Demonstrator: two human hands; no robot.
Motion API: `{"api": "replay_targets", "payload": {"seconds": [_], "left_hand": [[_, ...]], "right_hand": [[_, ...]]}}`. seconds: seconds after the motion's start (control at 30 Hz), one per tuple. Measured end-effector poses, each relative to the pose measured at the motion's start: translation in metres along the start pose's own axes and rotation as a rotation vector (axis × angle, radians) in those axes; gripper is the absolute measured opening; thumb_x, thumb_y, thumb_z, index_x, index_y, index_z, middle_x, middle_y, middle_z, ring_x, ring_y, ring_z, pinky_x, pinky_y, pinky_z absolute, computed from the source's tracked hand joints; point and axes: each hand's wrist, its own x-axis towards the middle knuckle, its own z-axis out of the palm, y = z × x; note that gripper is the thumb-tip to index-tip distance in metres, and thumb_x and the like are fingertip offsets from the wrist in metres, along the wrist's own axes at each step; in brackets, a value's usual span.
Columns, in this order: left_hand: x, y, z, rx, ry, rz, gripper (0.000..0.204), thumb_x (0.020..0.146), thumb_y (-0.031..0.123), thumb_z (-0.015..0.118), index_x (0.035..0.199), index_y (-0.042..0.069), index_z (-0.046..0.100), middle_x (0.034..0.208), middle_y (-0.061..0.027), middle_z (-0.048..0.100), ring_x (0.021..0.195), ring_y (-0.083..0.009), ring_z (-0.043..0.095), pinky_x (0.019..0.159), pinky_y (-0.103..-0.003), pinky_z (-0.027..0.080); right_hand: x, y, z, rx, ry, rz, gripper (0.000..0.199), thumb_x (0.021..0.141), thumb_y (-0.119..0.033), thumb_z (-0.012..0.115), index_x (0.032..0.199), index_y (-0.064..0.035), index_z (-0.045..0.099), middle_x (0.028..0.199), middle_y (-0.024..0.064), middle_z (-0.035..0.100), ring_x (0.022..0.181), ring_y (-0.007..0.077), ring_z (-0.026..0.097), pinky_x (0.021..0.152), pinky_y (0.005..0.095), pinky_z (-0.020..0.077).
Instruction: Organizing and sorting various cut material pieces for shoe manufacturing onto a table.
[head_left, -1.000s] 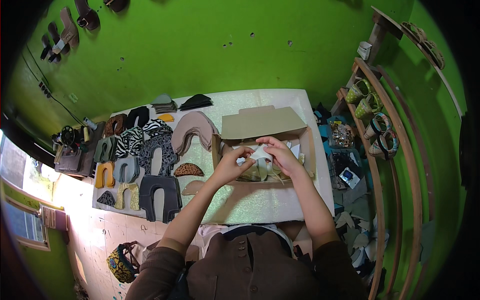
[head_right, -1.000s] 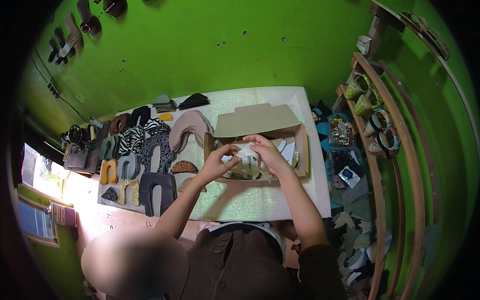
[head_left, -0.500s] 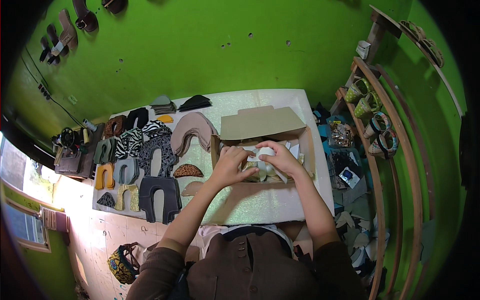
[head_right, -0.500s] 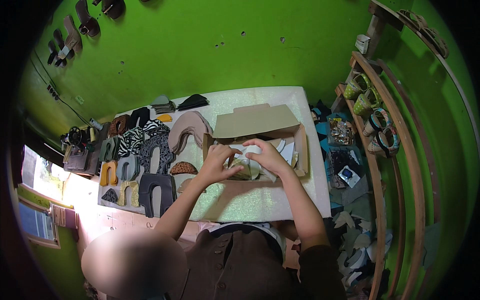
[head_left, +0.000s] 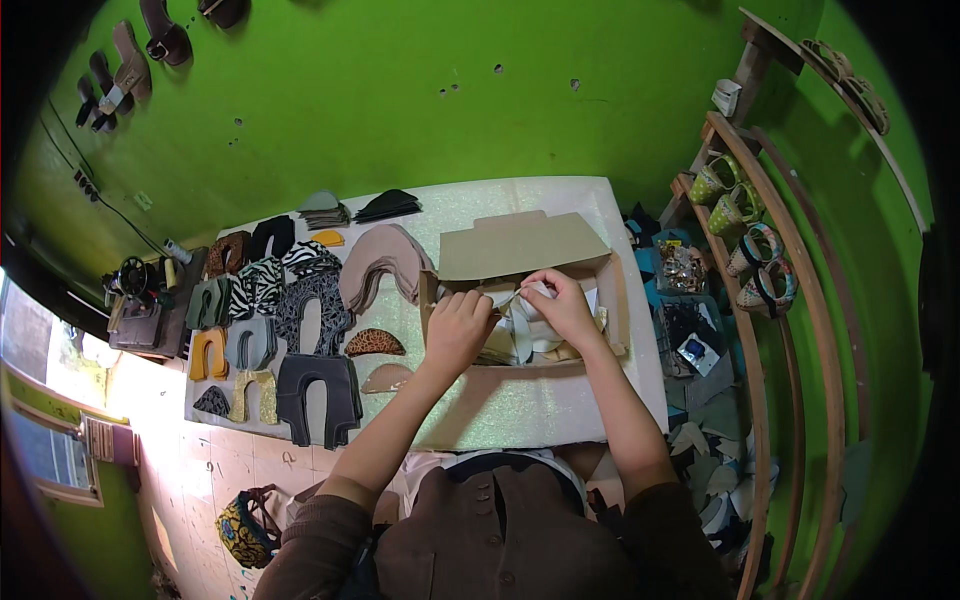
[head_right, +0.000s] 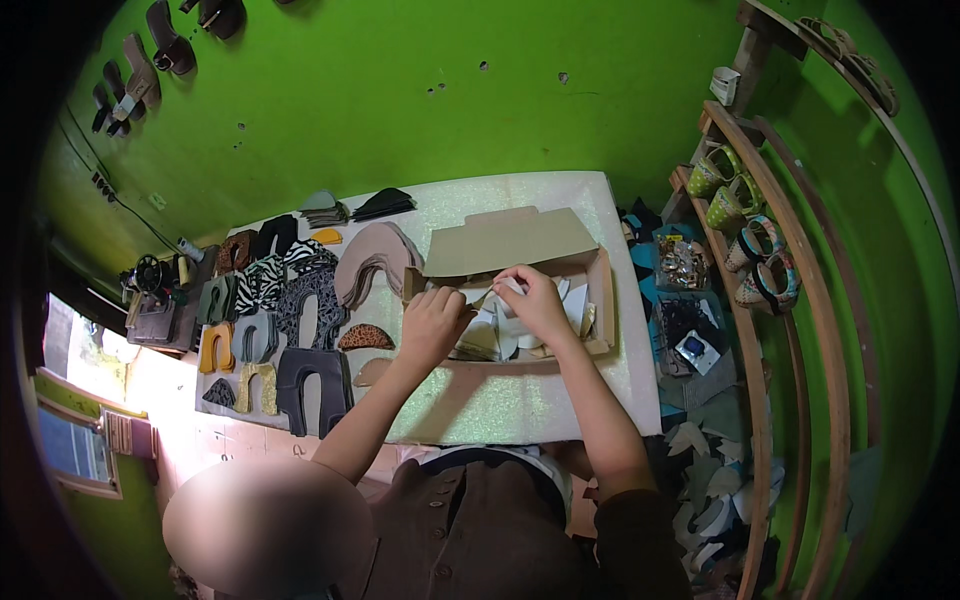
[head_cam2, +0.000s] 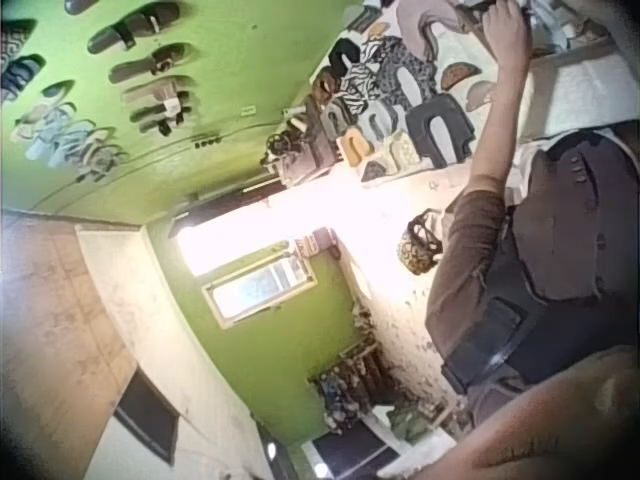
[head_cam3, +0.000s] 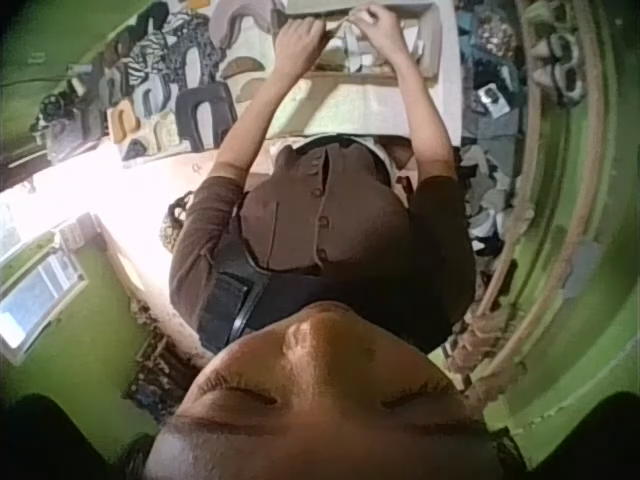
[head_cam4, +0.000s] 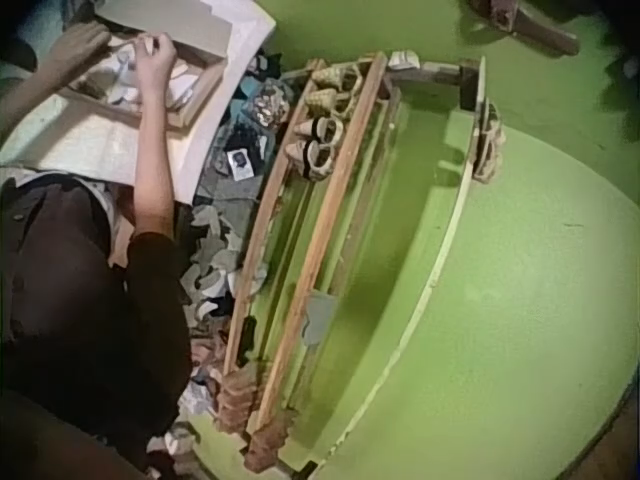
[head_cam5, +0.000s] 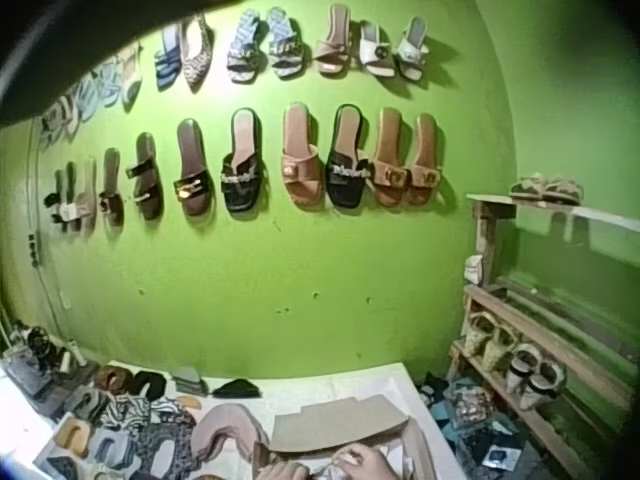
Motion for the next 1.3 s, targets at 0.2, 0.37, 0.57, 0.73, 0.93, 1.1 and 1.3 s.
{"api": "replay_targets", "payload": {"seconds": [0.2, 0.37, 0.57, 0.73, 0.93, 1.1, 1.3], "left_hand": [[-0.002, 0.013, 0.003, -0.001, -0.009, -0.105, 0.031, 0.068, 0.029, 0.068, 0.079, 0.009, 0.048, 0.080, -0.0025, 0.052, 0.067, -0.0174, 0.054, 0.057, -0.029, 0.045], [0.000, 0.006, 0.006, 0.046, 0.037, -0.050, 0.024, 0.072, 0.027, 0.064, 0.079, 0.009, 0.049, 0.084, -0.0022, 0.053, 0.072, -0.0162, 0.055, 0.058, -0.028, 0.045], [-0.001, 0.004, 0.006, 0.154, -0.073, -0.120, 0.016, 0.076, 0.021, 0.059, 0.076, 0.009, 0.048, 0.075, -0.0049, 0.049, 0.071, -0.0175, 0.057, 0.057, -0.029, 0.046], [0.001, 0.006, 0.001, -0.048, -0.169, -0.257, 0.017, 0.077, 0.021, 0.059, 0.078, 0.006, 0.051, 0.076, -0.0074, 0.051, 0.068, -0.0235, 0.058, 0.059, -0.034, 0.047], [0.000, 0.011, -0.001, -0.476, -0.282, -0.231, 0.026, 0.081, 0.023, 0.060, 0.099, 0.005, 0.055, 0.092, -0.0102, 0.056, 0.083, -0.0288, 0.057, 0.070, -0.036, 0.046], [0.005, 0.007, 0.000, -0.569, -0.068, -0.268, 0.026, 0.082, 0.017, 0.057, 0.105, 0.004, 0.053, 0.105, -0.0128, 0.052, 0.096, -0.0297, 0.053, 0.078, -0.034, 0.045], [0.011, -0.012, 0.007, -0.740, -0.086, -0.262, 0.031, 0.082, 0.014, 0.057, 0.111, 0.003, 0.052, 0.114, -0.0118, 0.053, 0.100, -0.0267, 0.054, 0.083, -0.032, 0.043]], "right_hand": [[0.006, 0.010, 0.003, 0.044, 0.119, -0.037, 0.013, 0.079, -0.010, 0.062, 0.087, 0.0007, 0.059, 0.080, 0.0054, 0.063, 0.074, 0.0096, 0.057, 0.066, 0.0231, 0.0448], [0.008, 0.005, 0.006, -0.016, 0.182, -0.055, 0.012, 0.079, -0.009, 0.062, 0.086, 0.0008, 0.058, 0.079, 0.0065, 0.063, 0.070, 0.0098, 0.057, 0.064, 0.0238, 0.0452], [0.004, 0.002, 0.012, 0.004, 0.136, -0.087, 0.012, 0.079, -0.009, 0.062, 0.085, 0.0008, 0.058, 0.079, 0.0068, 0.062, 0.068, 0.0099, 0.057, 0.061, 0.0236, 0.0455], [0.003, -0.007, 0.013, -0.002, 0.133, -0.065, 0.012, 0.079, -0.009, 0.061, 0.085, 0.0012, 0.057, 0.079, 0.0074, 0.062, 0.068, 0.0105, 0.058, 0.061, 0.0237, 0.0458], [0.007, -0.010, 0.007, -0.134, 0.240, -0.178, 0.008, 0.079, -0.007, 0.060, 0.082, 0.0003, 0.056, 0.081, 0.0091, 0.060, 0.069, 0.0166, 0.059, 0.062, 0.0265, 0.0464], [0.009, -0.013, 0.003, -0.338, 0.201, -0.397, 0.007, 0.076, -0.003, 0.059, 0.082, -0.0008, 0.057, 0.085, 0.0096, 0.057, 0.078, 0.0247, 0.057, 0.068, 0.0309, 0.0458], [0.007, -0.035, 0.005, -0.264, -0.035, -0.447, 0.009, 0.076, 0.000, 0.057, 0.085, -0.0009, 0.058, 0.088, 0.0094, 0.058, 0.085, 0.0254, 0.056, 0.072, 0.0321, 0.0458]]}}
